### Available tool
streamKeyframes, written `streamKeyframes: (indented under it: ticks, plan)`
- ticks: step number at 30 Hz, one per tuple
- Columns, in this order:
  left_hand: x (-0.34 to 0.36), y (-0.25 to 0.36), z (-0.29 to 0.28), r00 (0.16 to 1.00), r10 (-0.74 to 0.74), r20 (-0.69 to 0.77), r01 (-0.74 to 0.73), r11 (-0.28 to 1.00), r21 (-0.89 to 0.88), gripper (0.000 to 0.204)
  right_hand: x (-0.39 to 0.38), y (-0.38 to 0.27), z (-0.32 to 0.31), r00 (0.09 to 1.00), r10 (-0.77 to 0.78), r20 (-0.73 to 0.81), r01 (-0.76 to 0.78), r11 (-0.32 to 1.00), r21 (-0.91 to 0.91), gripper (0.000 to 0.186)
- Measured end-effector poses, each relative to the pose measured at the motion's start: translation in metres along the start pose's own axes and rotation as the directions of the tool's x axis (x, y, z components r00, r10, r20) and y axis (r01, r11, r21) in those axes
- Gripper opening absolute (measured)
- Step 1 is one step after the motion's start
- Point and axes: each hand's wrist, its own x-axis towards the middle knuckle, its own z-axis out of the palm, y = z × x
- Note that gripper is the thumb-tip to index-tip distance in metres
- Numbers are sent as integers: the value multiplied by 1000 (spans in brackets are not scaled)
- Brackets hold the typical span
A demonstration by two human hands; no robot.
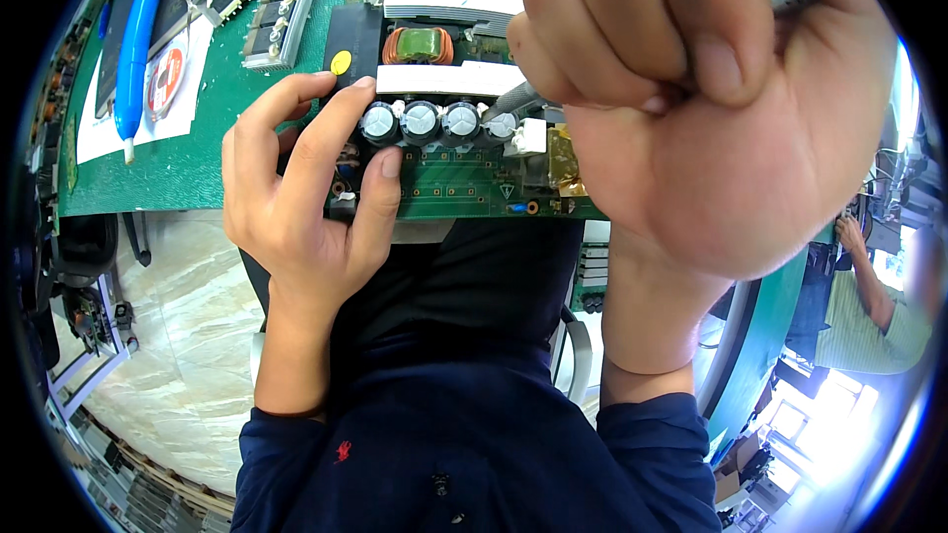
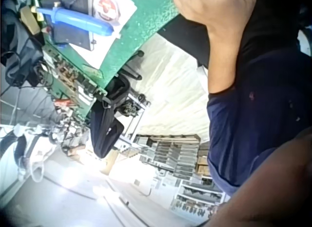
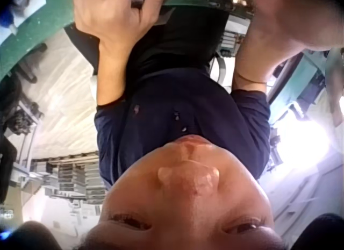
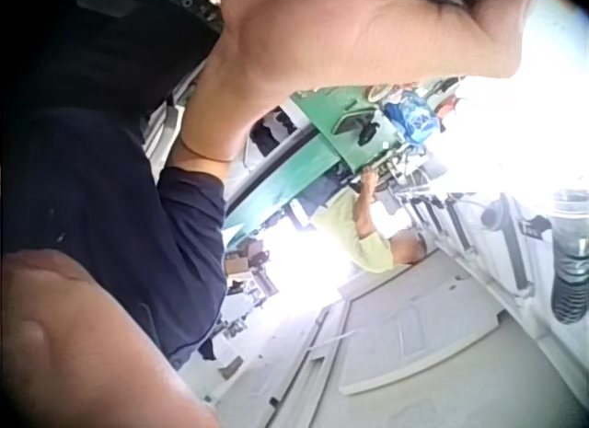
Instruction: The person uses a tool to work on components on a circuit board, flips the board over to see the underside, and then picks up a soldering iron.
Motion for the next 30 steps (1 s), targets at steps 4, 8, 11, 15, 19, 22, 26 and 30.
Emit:
streamKeyframes:
  ticks: [4,8,11,15,19,22,26,30]
  plan:
    - [0,-1,0,1000,2,5,-2,1000,-1,32,1,0,2,999,-19,26,20,998,-54,48]
    - [0,0,-1,1000,-8,11,8,1000,1,33,4,4,7,996,-49,67,56,994,-98,48]
    - [0,-1,-1,1000,4,12,-4,1000,4,34,5,4,8,998,-35,57,39,996,-76,48]
    - [-1,-1,-1,1000,8,5,-8,1000,9,35,5,3,8,996,-1,91,12,993,-119,50]
    - [-1,-1,-1,1000,3,5,-3,1000,10,34,10,0,11,991,53,125,-32,985,-169,51]
    - [-1,-1,0,1000,5,-6,-5,1000,6,34,9,1,10,990,49,135,-26,985,-169,51]
    - [-1,-1,1,1000,-3,-1,3,1000,7,33,7,4,11,995,21,95,-6,988,-153,52]
    - [0,0,1,1000,-13,6,13,1000,0,33,7,5,5,996,23,82,-12,990,-140,53]
